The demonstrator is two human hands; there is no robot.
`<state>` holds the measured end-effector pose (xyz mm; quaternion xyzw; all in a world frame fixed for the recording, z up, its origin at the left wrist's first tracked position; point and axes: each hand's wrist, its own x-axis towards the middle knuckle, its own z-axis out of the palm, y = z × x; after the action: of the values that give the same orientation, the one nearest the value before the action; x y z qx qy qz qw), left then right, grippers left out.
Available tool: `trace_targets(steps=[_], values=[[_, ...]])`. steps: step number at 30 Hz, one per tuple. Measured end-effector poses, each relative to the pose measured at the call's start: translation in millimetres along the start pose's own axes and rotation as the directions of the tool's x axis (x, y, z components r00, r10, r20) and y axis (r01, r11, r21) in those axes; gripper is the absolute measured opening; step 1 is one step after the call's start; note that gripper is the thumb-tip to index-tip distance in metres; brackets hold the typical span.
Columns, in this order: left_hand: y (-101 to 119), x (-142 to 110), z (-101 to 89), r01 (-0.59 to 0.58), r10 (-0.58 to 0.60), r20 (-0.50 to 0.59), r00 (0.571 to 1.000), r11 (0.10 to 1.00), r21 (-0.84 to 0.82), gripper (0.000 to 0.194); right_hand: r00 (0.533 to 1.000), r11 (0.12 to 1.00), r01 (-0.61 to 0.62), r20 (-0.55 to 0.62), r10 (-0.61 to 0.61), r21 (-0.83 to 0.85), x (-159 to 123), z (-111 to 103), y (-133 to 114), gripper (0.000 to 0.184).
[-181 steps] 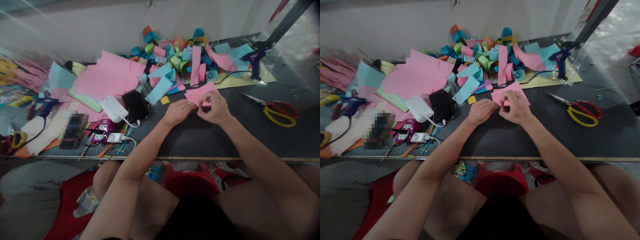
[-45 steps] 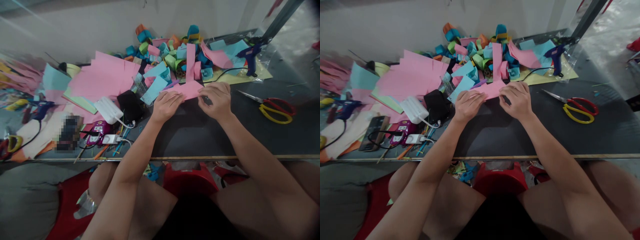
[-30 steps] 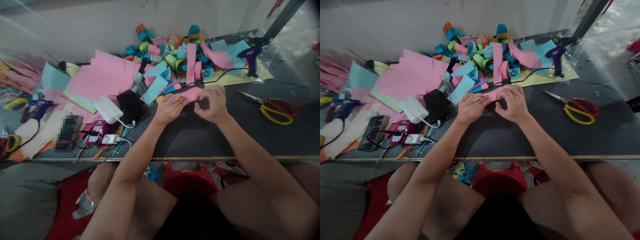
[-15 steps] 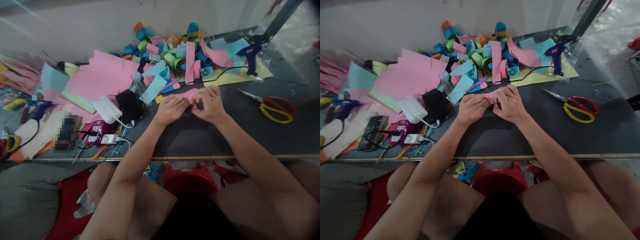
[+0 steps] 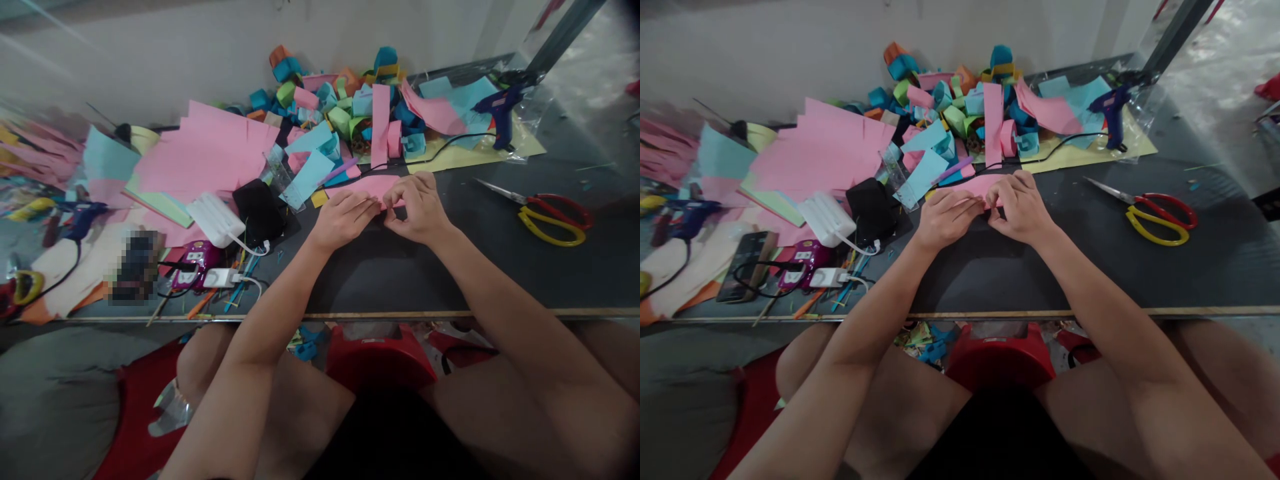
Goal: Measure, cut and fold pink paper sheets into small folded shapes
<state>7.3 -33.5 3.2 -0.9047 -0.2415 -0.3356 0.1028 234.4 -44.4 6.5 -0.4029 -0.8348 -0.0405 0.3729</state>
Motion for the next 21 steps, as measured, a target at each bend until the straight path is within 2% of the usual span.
trace_targets(steps=[8,17,21], values=[[-4,-1,-0.4,0.128,-0.127,0.026,0.992,0.991,-0.050,0.038,0.999,1.000,-0.011,-0.049,0.011,-0.005,1,-5,7,0.019],[-9,-2,1.6,0.183,-0.184,-0.032,0.982,0.983,-0.024,0.032,0.994,0.997,-0.069,-0.088,0.065,-0.045,1,-19,18,0.021],[-10,-1,1.6,0.192,-0.189,-0.097,0.977,0.981,0.024,0.032,0.981,0.999,0.007,-0.195,-0.014,-0.038,0,-20,26,0.022]])
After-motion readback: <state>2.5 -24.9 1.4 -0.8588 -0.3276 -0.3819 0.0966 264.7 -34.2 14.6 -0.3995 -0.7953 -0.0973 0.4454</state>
